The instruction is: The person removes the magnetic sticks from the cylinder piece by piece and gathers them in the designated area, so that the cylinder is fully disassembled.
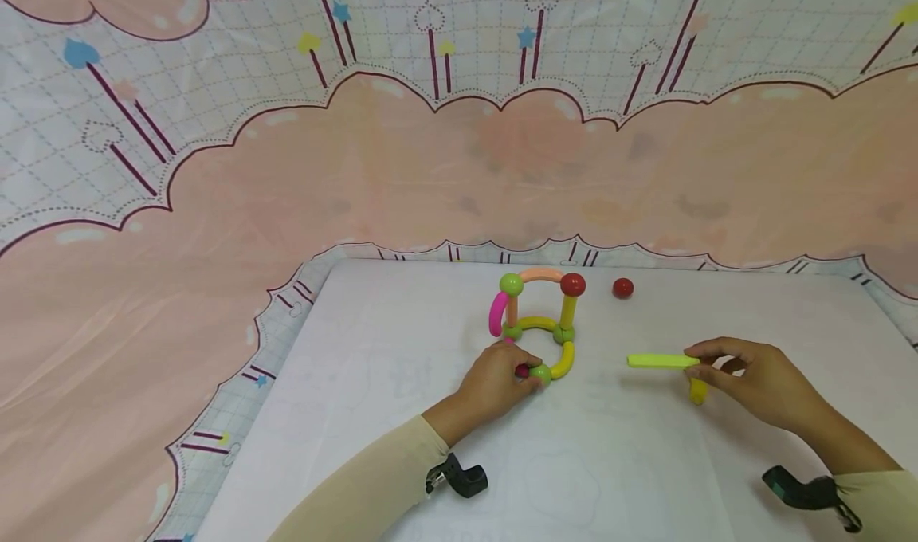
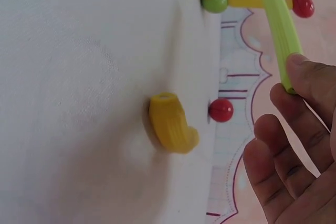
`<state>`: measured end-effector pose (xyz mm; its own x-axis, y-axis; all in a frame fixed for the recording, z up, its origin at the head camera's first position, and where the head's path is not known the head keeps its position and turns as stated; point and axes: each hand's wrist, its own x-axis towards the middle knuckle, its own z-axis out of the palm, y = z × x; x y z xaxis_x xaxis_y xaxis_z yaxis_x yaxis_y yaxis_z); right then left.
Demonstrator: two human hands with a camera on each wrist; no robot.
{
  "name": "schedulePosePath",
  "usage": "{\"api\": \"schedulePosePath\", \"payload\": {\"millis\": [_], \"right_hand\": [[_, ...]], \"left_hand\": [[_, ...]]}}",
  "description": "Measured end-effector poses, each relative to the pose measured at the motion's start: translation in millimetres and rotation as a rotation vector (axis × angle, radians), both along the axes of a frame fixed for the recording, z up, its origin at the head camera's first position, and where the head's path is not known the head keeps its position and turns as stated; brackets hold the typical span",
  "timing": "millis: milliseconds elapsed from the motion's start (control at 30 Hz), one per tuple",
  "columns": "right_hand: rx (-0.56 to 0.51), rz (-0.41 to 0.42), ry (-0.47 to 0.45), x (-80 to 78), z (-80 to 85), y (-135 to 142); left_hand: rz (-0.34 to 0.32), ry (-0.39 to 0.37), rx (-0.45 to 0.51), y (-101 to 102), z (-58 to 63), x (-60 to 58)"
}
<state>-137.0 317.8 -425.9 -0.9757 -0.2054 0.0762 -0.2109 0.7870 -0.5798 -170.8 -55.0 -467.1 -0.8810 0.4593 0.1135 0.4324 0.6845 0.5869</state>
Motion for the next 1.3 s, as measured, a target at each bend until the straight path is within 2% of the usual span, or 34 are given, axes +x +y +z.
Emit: {"api": "schedulePosePath", "payload": {"millis": [333, 600, 1200, 1300], "right_hand": [[0.02, -0.037, -0.004, 4.1, -0.9, 16], [0.037, -0.043, 0.064, 5.6, -5.8, 31], [0.056, -0.144, 0.008, 7.9, -22.1, 61], [0.051, -0.139, 0.01, 8.7, -24.0, 67]], "left_hand": [[-0.005, 0.014, -0.006, 0, 0.3, -0.2], [-0.005, 0.013, -0.014, 0, 1.3, 0.0], [-0.009, 0.029, -0.014, 0, -1.9, -1.6], [-0.01, 0.031, -0.018, -1, -2.8, -1.9]]}}
